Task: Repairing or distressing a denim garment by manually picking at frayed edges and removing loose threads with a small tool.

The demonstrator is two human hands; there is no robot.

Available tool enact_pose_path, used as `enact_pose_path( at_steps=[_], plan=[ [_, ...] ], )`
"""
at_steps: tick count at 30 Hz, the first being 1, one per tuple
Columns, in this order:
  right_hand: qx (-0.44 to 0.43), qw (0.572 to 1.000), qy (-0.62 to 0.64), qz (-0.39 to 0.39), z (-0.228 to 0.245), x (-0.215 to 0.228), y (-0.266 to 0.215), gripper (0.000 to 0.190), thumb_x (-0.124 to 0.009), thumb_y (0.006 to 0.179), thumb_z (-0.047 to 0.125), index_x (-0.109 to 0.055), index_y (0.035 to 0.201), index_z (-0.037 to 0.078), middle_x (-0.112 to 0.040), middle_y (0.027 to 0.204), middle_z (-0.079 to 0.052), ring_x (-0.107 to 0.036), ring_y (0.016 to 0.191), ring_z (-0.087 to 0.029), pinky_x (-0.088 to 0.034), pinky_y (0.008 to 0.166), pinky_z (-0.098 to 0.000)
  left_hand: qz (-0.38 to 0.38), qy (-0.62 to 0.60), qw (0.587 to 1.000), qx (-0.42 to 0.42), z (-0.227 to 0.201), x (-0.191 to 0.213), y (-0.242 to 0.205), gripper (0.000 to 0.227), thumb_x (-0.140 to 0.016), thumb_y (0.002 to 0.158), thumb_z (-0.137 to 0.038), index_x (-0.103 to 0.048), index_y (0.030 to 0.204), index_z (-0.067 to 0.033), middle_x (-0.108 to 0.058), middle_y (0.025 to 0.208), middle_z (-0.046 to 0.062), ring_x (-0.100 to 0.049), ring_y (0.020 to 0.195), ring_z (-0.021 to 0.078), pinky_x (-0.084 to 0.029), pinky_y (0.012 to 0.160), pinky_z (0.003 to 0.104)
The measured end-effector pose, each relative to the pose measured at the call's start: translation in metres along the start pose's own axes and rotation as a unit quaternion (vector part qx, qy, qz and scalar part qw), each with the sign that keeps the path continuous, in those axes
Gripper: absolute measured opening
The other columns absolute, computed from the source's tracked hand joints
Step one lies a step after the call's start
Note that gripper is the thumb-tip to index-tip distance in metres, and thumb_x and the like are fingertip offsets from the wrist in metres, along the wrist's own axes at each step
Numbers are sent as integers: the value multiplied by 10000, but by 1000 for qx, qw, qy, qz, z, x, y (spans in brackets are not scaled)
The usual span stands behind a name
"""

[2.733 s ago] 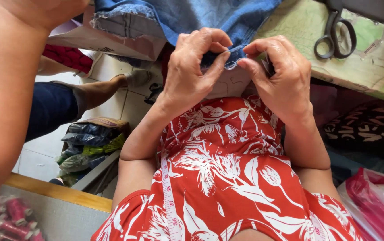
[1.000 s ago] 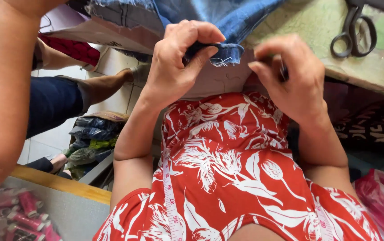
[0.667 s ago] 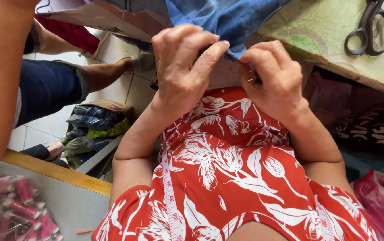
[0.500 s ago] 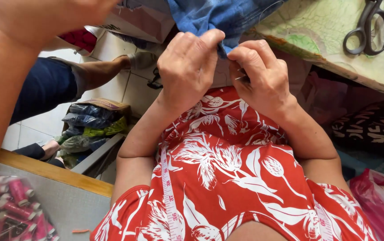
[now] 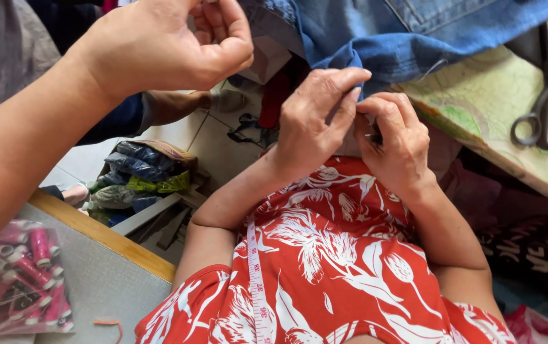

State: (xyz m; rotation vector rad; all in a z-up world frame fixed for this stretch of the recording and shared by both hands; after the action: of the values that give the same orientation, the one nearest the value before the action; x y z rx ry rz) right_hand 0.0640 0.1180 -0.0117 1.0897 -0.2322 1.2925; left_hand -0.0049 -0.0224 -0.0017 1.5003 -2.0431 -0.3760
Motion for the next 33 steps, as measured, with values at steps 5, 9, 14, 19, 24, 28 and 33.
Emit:
enact_pose_path(
  at_steps=[5,9,14,19,24,28,33],
  plan=[
    [-31,999,-7,36,-8,-9,-5,227,-673,996,-109,-641,1196,-8,-648,1153,-188,-651,976,-312,-561,805,-390,16,112,993,-29,21,-7,-26,270,-587,1109,-46,-596,1357,-155,-599,1206,86,-691,1066,255,-596,1026,382],
    [-24,998,-15,53,-10,-6,0,261,-668,982,-109,-639,1225,-19,-653,1129,-167,-661,984,-312,-564,826,-400,14,116,992,-54,19,-2,-21,160,-583,1080,-43,-664,1213,-82,-577,1170,134,-661,1001,303,-584,974,419],
    [-27,999,-21,-7,-11,23,9,142,-732,1058,-136,-687,1160,-48,-691,1102,-207,-668,985,-333,-571,933,-413,39,60,997,0,15,5,-11,270,-617,1073,25,-644,1312,-98,-632,1194,124,-677,1079,278,-565,1068,381],
    [-62,995,-68,-46,-26,57,17,61,-724,1194,-172,-678,1182,-134,-676,1114,-281,-592,971,-391,-500,822,-456,47,-3,999,3,8,7,18,262,-624,1060,55,-664,1268,-98,-649,1188,121,-685,1089,263,-578,1084,367],
    [-97,990,-101,19,-57,54,15,75,-738,1177,-167,-671,1201,-142,-679,1151,-270,-574,985,-400,-475,861,-484,66,-57,996,-28,23,-16,41,289,-564,1056,125,-630,1264,-64,-645,1153,121,-670,1065,305,-561,1057,402],
    [-88,989,-109,39,-60,49,16,122,-695,1103,-200,-665,1189,-118,-674,1119,-240,-583,1032,-403,-527,917,-495,102,-62,992,50,49,-34,49,253,-574,1047,37,-648,1227,-126,-645,1133,68,-688,1063,207,-550,1009,308],
    [-90,993,-74,35,-61,50,14,88,-710,1136,-147,-657,1199,-118,-664,1127,-261,-571,1007,-417,-510,918,-509,116,-98,984,91,50,-28,61,188,-607,1030,-5,-678,1161,-118,-699,1071,35,-693,1000,160,-549,961,270]
  ],
)
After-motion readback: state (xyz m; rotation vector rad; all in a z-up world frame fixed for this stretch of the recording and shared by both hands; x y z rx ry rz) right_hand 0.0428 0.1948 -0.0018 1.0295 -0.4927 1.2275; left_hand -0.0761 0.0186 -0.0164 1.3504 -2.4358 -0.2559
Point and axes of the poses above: each hand's wrist, its own y-axis towards the middle knuckle, its own x-axis out of the back of the hand, z = x × y, the point moved 3 cm from there along y, towards the middle knuckle
